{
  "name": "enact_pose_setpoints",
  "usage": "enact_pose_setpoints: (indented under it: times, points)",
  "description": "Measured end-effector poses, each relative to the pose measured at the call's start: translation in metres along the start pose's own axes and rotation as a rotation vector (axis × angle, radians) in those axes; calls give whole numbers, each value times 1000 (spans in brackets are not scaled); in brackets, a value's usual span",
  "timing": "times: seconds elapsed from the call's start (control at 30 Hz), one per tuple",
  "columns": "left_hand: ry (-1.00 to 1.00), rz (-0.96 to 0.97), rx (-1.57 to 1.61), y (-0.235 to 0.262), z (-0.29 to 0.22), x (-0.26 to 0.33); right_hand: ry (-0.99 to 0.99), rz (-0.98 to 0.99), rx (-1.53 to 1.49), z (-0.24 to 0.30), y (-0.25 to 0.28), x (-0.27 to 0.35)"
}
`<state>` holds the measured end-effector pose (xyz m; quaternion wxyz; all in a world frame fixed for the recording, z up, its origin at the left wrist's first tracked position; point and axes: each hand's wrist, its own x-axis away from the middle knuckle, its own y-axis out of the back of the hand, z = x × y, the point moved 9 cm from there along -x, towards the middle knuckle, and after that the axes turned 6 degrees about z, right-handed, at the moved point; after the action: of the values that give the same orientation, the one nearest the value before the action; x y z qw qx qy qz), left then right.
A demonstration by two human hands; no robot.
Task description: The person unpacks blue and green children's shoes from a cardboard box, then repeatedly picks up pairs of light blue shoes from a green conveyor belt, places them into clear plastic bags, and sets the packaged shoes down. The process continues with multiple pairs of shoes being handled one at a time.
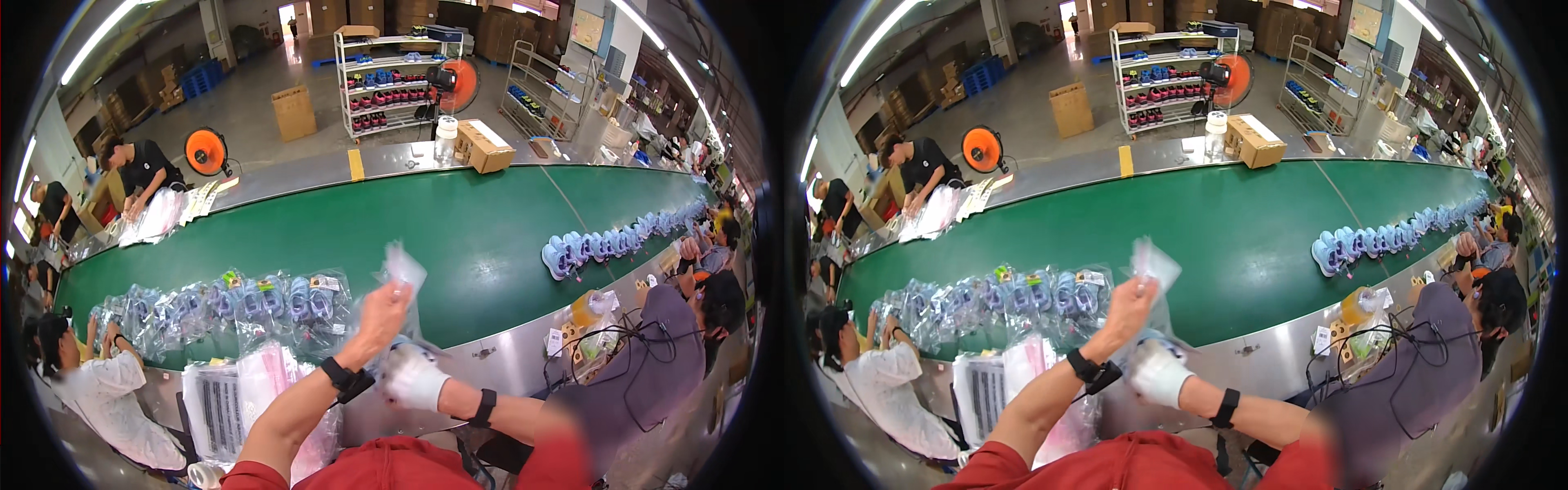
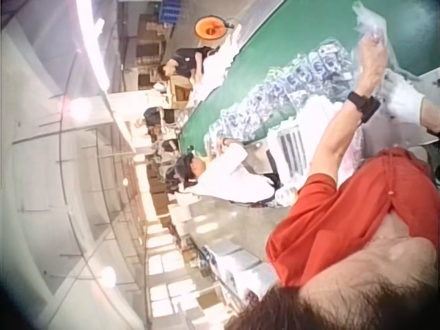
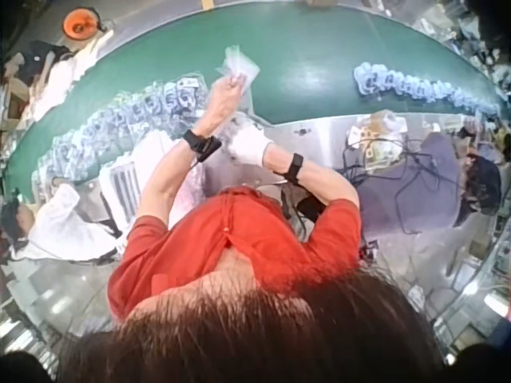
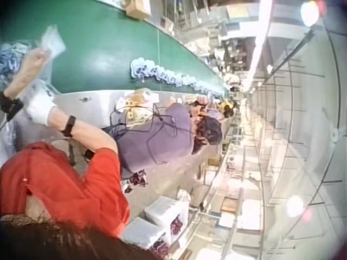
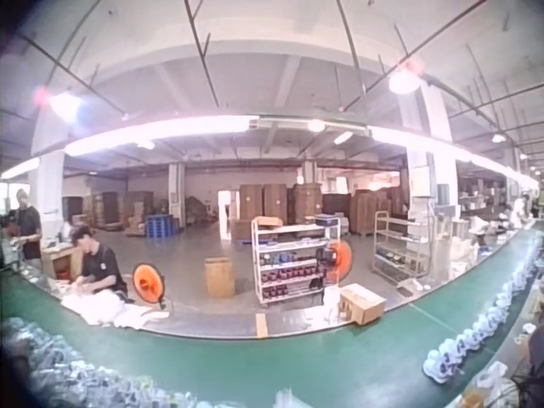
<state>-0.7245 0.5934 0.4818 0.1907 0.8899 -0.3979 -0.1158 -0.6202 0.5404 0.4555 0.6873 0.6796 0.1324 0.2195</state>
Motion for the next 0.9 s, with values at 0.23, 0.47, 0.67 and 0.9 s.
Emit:
enact_pose_setpoints:
  times: [0.23, 0.47, 0.67, 0.9]
  points:
    - [-88, 428, -245, -14, -20, 56, -499, -456, -671, -95, -69, 23]
    - [-205, 300, -200, -56, 5, 111, -634, -397, -721, -112, -79, 20]
    - [-188, 206, -117, -48, -14, 80, -675, -302, -690, -157, -107, -3]
    - [132, 118, -78, -30, 18, 57, -559, -277, -528, -181, -143, -125]
